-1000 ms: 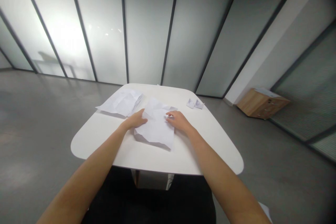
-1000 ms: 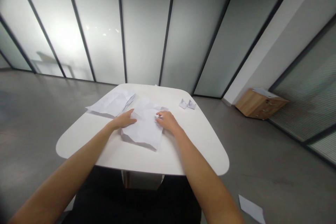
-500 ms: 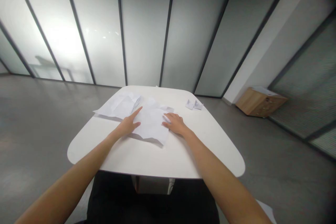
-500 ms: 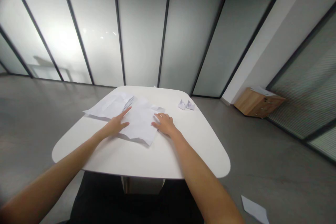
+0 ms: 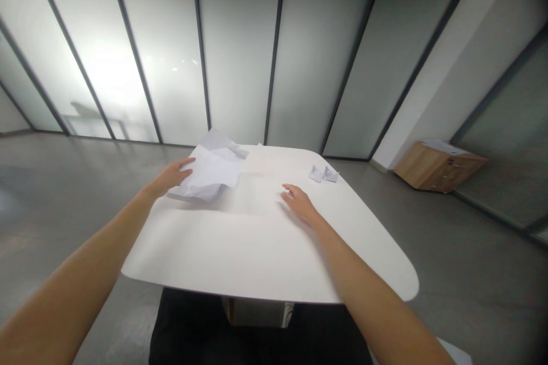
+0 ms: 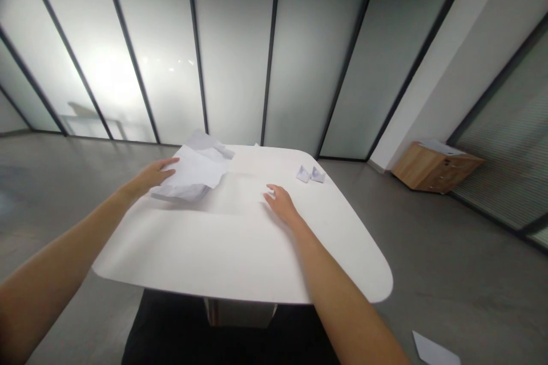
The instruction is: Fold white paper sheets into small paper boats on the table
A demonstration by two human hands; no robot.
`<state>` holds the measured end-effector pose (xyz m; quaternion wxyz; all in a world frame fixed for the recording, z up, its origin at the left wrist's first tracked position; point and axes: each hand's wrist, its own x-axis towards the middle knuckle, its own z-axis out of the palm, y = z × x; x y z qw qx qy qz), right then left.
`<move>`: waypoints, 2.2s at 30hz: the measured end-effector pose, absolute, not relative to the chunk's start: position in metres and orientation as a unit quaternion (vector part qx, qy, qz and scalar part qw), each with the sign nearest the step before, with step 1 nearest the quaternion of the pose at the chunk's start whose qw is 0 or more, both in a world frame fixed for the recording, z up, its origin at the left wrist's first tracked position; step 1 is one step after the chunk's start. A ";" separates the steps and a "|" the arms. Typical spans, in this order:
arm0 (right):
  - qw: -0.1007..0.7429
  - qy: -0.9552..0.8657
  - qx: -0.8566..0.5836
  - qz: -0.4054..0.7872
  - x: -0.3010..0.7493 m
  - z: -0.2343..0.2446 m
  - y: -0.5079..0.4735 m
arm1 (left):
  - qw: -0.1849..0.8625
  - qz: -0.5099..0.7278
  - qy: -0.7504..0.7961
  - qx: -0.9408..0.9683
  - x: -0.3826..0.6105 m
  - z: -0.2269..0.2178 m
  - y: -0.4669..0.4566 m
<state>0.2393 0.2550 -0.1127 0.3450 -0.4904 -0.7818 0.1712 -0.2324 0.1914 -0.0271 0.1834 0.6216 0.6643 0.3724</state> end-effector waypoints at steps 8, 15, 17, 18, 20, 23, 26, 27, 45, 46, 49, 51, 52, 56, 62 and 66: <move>0.307 -0.781 -0.525 0.145 0.232 -0.108 0.250 | -0.034 0.180 0.675 0.715 -0.291 -0.075 0.206; 0.288 -0.742 -0.603 0.052 0.261 -0.094 0.275 | -0.071 0.160 0.723 0.669 -0.298 -0.104 0.196; 0.295 -0.699 -0.652 0.001 0.279 -0.089 0.285 | -0.067 0.172 0.731 0.657 -0.297 -0.103 0.191; 0.299 -0.678 -0.672 -0.020 0.287 -0.087 0.290 | -0.068 0.178 0.735 0.650 -0.296 -0.101 0.188; 0.296 -0.651 -0.699 -0.032 0.303 -0.084 0.299 | -0.078 0.196 0.744 0.634 -0.290 -0.095 0.182; 0.276 -0.642 -0.715 -0.022 0.319 -0.082 0.312 | -0.124 0.256 0.746 0.602 -0.267 -0.076 0.175; 0.254 -0.648 -0.718 -0.007 0.323 -0.080 0.322 | -0.175 0.341 0.719 0.579 -0.225 -0.051 0.173; 0.254 -0.652 -0.715 -0.006 0.322 -0.079 0.324 | -0.180 0.361 0.702 0.586 -0.208 -0.043 0.174; 0.252 -0.837 -0.476 0.097 0.187 -0.078 0.218 | 0.144 0.235 0.536 0.798 -0.028 -0.084 0.209; 0.265 -0.831 -0.476 0.111 0.185 -0.078 0.218 | 0.148 0.236 0.537 0.797 -0.029 -0.083 0.208; 0.316 -0.805 -0.476 0.161 0.181 -0.082 0.219 | 0.138 0.245 0.534 0.797 -0.028 -0.083 0.207; 0.353 -0.782 -0.473 0.201 0.179 -0.087 0.221 | 0.127 0.250 0.533 0.798 -0.026 -0.084 0.208; 0.371 -0.771 -0.469 0.219 0.178 -0.090 0.222 | 0.125 0.253 0.534 0.797 -0.025 -0.085 0.208; 0.445 -0.715 -0.434 0.319 0.175 -0.098 0.225 | 0.151 0.285 0.536 0.780 -0.022 -0.086 0.206; 0.523 -0.577 -0.391 0.490 0.173 -0.098 0.227 | 0.305 0.420 0.500 0.693 -0.011 -0.085 0.192; 0.548 -0.497 -0.388 0.549 0.171 -0.095 0.221 | 0.410 0.514 0.425 0.622 -0.005 -0.083 0.186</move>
